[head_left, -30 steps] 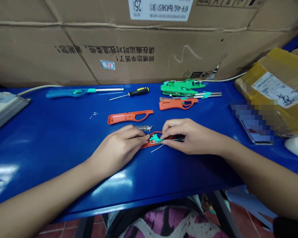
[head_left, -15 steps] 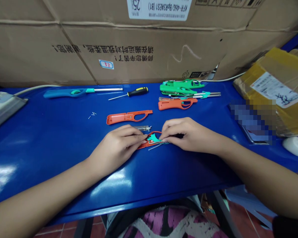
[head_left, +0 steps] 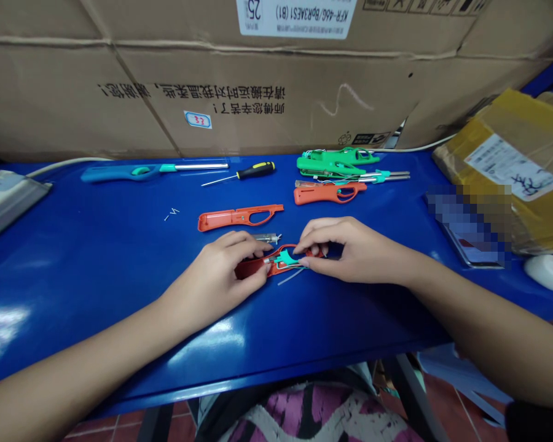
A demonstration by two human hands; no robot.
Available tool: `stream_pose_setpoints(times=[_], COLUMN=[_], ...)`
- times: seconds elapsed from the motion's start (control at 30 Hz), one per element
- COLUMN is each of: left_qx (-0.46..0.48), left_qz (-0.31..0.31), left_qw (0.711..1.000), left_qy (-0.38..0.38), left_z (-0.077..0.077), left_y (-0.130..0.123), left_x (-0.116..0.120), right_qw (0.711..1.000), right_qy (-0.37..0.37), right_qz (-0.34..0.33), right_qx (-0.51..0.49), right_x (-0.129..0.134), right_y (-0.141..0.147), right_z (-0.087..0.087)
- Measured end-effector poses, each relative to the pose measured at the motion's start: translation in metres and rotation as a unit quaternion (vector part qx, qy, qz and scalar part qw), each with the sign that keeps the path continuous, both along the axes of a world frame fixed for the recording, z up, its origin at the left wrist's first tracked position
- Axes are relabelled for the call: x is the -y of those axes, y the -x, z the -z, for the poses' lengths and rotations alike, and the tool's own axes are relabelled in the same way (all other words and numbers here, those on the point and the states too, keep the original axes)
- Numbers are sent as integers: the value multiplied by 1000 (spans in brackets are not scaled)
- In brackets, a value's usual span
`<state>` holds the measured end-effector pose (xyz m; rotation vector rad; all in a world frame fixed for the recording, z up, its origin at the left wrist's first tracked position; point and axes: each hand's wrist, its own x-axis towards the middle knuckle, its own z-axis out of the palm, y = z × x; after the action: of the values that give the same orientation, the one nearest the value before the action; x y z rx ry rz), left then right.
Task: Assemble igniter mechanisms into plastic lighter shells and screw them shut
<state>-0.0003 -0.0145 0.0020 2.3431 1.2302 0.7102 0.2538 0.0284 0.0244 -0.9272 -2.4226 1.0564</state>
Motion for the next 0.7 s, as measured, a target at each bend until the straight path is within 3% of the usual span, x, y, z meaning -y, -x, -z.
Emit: stream_pose_setpoints(times=[0.13,0.33,0.6,0.7], left_qx=[-20,-57,-37,-17], left_qz=[-20,-15,-21,-10], left_qw=[1000,998,998,999], left_qy=[9,28,45,47], left_z=[-3,-4,-2,-2], left_y=[0,-2,-3,-4], left_x=[1,3,8,8], right_qw=[999,998,996,998], right_qy=[-32,-65,-46,-30], right_qz=[28,17,73,63], right_qx=[-4,8,-7,9], right_x=[1,6,6,6], right_y=[2,10,9,9], right_z=[2,9,6,5])
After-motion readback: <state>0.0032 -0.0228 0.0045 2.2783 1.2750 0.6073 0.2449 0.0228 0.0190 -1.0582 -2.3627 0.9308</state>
